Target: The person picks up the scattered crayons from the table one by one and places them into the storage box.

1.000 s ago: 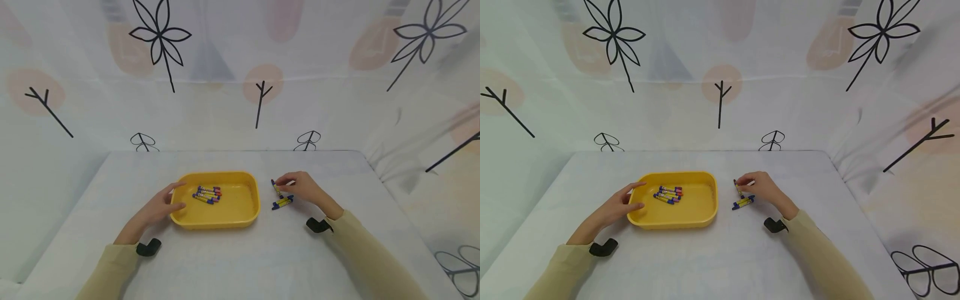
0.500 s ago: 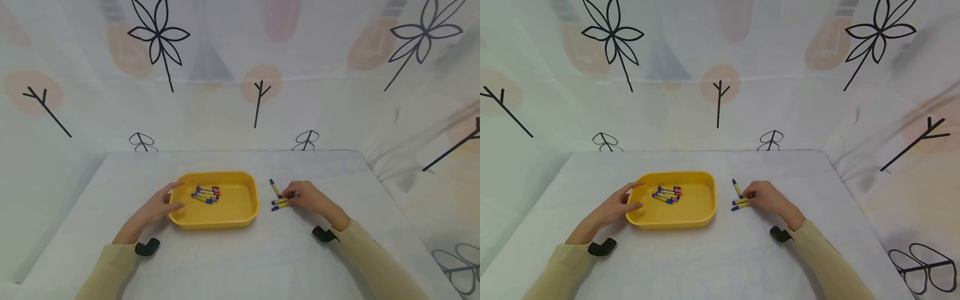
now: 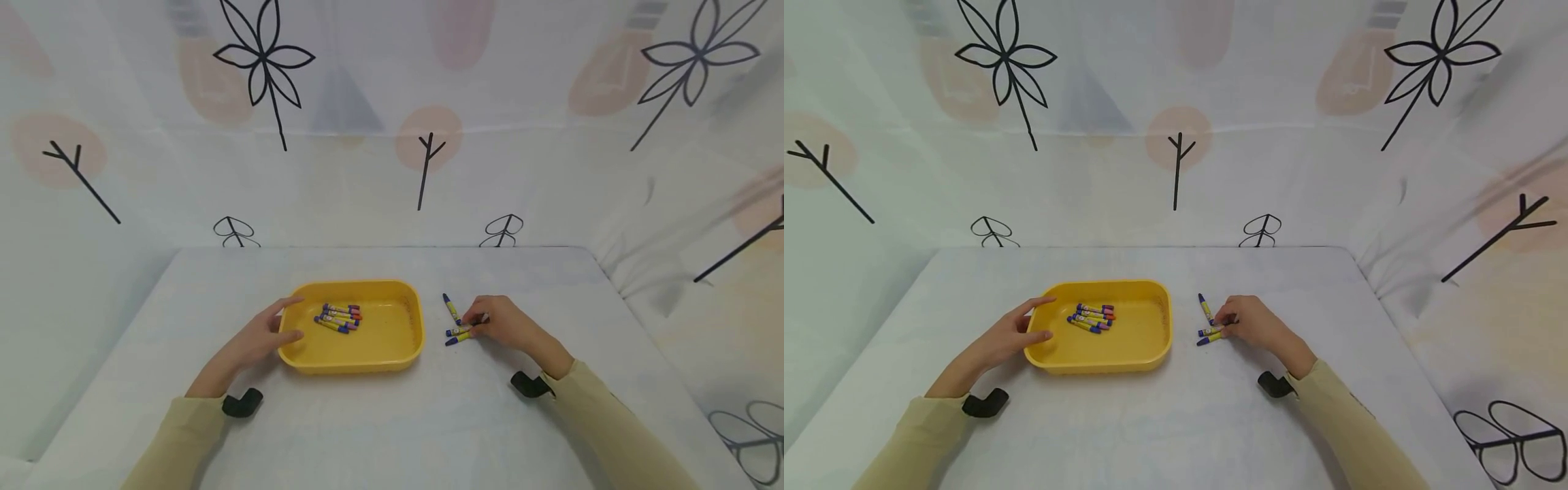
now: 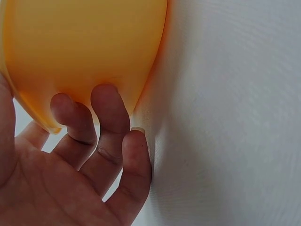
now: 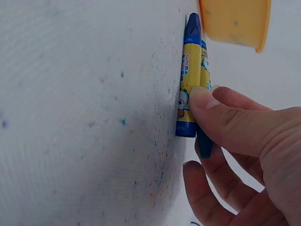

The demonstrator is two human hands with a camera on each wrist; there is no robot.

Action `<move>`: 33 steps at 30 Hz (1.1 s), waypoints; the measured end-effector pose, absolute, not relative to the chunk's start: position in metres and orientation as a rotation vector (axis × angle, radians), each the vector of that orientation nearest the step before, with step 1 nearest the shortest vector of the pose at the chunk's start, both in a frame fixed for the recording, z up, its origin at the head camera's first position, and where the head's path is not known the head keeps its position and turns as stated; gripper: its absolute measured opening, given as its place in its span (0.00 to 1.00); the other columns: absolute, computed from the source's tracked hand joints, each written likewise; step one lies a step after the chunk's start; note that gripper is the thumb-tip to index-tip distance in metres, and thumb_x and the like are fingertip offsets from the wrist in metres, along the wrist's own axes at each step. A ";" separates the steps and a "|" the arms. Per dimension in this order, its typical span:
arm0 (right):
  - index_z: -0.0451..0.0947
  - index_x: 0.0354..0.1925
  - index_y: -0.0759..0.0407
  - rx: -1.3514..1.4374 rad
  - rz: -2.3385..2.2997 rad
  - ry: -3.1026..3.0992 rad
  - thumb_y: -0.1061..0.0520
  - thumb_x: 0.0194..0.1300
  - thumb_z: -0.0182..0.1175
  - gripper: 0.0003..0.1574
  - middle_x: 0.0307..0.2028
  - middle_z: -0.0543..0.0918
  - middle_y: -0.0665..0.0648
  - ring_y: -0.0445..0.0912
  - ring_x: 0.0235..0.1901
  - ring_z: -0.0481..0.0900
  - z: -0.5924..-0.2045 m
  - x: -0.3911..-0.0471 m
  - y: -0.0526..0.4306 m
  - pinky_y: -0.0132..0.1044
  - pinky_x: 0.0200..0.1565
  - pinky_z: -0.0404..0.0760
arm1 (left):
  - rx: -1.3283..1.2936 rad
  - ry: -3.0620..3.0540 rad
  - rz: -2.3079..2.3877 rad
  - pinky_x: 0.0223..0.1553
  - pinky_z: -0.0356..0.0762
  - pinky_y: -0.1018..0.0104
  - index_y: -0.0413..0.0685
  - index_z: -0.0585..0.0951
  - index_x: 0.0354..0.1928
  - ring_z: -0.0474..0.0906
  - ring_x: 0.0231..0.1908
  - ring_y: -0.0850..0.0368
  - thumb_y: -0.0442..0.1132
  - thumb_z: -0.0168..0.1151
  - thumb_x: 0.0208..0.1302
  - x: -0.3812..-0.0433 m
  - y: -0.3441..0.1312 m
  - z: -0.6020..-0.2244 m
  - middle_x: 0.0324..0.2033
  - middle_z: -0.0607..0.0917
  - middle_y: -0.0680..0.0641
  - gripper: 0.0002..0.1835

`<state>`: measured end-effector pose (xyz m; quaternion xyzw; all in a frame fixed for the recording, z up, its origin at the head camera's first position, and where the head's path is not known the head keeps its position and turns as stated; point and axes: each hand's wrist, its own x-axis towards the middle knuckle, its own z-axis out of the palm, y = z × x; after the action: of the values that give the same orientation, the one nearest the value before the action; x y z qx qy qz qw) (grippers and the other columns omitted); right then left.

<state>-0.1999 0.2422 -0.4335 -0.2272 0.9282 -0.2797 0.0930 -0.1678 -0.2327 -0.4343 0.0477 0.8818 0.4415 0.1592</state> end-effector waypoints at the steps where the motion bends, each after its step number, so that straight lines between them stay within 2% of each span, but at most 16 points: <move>1: 0.87 0.38 0.54 -0.673 -0.824 2.753 0.67 0.54 0.73 0.13 0.34 0.81 0.45 0.43 0.37 0.77 -0.433 -0.200 0.242 0.41 0.42 0.80 | 0.134 2.520 1.260 0.58 0.72 0.42 0.61 0.60 0.76 0.77 0.53 0.45 0.49 0.67 0.65 -0.168 -0.232 -0.434 0.64 0.73 0.33 0.40; 10: 0.88 0.39 0.52 -0.714 -0.689 2.808 0.65 0.53 0.74 0.15 0.35 0.84 0.43 0.42 0.38 0.80 -0.423 -0.195 0.241 0.44 0.45 0.81 | 0.152 2.532 1.250 0.56 0.75 0.47 0.60 0.60 0.76 0.78 0.49 0.48 0.49 0.67 0.66 -0.170 -0.232 -0.435 0.62 0.76 0.34 0.40; 17: 0.88 0.42 0.57 -0.797 -0.723 2.846 0.68 0.56 0.71 0.14 0.35 0.83 0.46 0.42 0.37 0.79 -0.412 -0.195 0.241 0.40 0.41 0.83 | 0.136 2.537 1.239 0.58 0.74 0.45 0.61 0.60 0.75 0.77 0.52 0.45 0.49 0.67 0.66 -0.170 -0.232 -0.434 0.63 0.74 0.34 0.39; 24: 0.88 0.44 0.57 -0.835 -0.827 2.846 0.67 0.58 0.71 0.15 0.36 0.82 0.45 0.42 0.37 0.79 -0.408 -0.197 0.235 0.40 0.42 0.84 | 0.120 2.536 1.233 0.58 0.74 0.43 0.62 0.60 0.75 0.76 0.54 0.43 0.49 0.67 0.65 -0.170 -0.232 -0.435 0.66 0.72 0.34 0.40; 33: 0.87 0.44 0.57 -0.979 -0.960 2.879 0.68 0.57 0.71 0.15 0.36 0.83 0.46 0.42 0.36 0.79 -0.390 -0.205 0.213 0.38 0.40 0.85 | 0.130 2.532 1.243 0.59 0.72 0.42 0.61 0.60 0.75 0.76 0.55 0.42 0.48 0.67 0.65 -0.169 -0.232 -0.433 0.66 0.71 0.33 0.39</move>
<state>-0.2051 0.2130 -0.3904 -0.3070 0.9026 -0.3009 -0.0235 -0.1690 -0.2318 -0.4333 0.0456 0.8854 0.4346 0.1582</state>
